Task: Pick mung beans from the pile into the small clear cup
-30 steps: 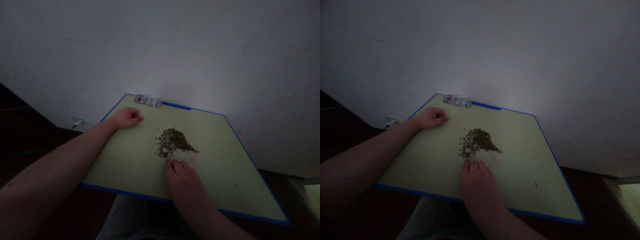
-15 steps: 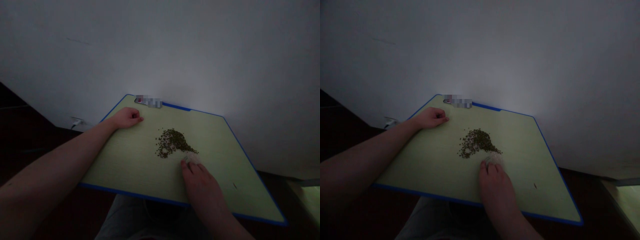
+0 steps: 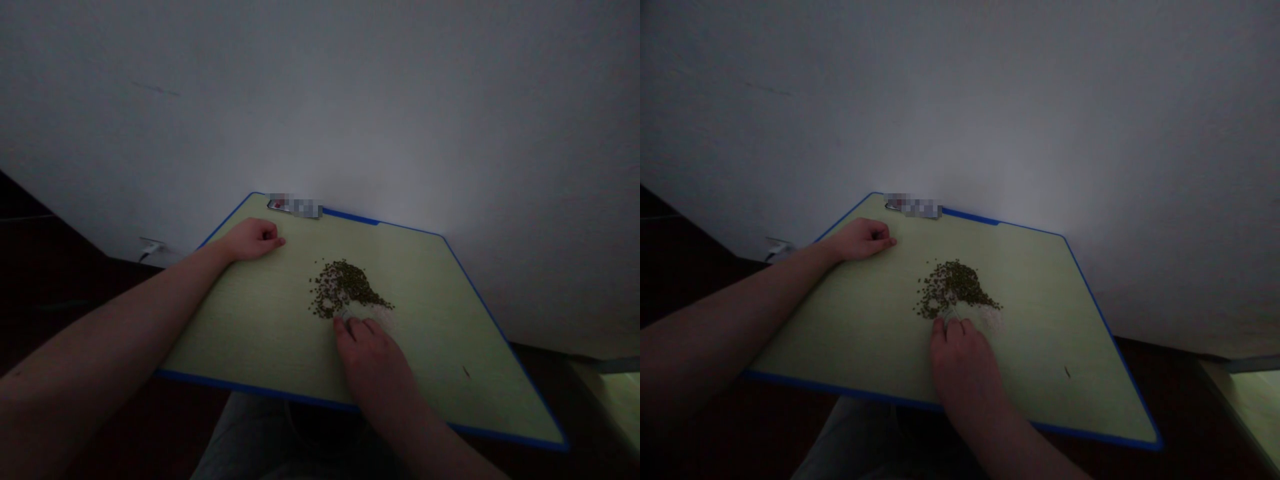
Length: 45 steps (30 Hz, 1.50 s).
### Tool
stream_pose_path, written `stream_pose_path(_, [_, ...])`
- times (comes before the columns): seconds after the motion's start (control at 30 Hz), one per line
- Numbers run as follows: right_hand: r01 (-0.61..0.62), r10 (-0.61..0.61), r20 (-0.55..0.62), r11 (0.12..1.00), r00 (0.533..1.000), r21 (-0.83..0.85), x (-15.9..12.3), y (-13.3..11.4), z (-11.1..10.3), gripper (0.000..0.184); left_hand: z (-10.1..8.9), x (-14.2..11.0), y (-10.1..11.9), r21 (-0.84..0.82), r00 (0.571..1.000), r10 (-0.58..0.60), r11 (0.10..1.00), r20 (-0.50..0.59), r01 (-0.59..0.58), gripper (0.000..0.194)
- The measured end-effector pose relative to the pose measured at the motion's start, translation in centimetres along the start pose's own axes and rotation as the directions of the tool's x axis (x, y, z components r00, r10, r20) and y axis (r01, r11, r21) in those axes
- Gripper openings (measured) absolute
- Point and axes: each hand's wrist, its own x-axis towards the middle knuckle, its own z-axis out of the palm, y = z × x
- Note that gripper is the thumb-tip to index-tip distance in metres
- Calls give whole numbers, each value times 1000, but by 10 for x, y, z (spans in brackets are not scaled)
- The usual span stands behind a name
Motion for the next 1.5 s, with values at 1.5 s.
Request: stream_pose_path(1.5, [76, -42, -187, 980, 981, 184, 0, 47, 14, 34, 0, -1, -1, 43, 1000, 10, 999, -3, -10, 36])
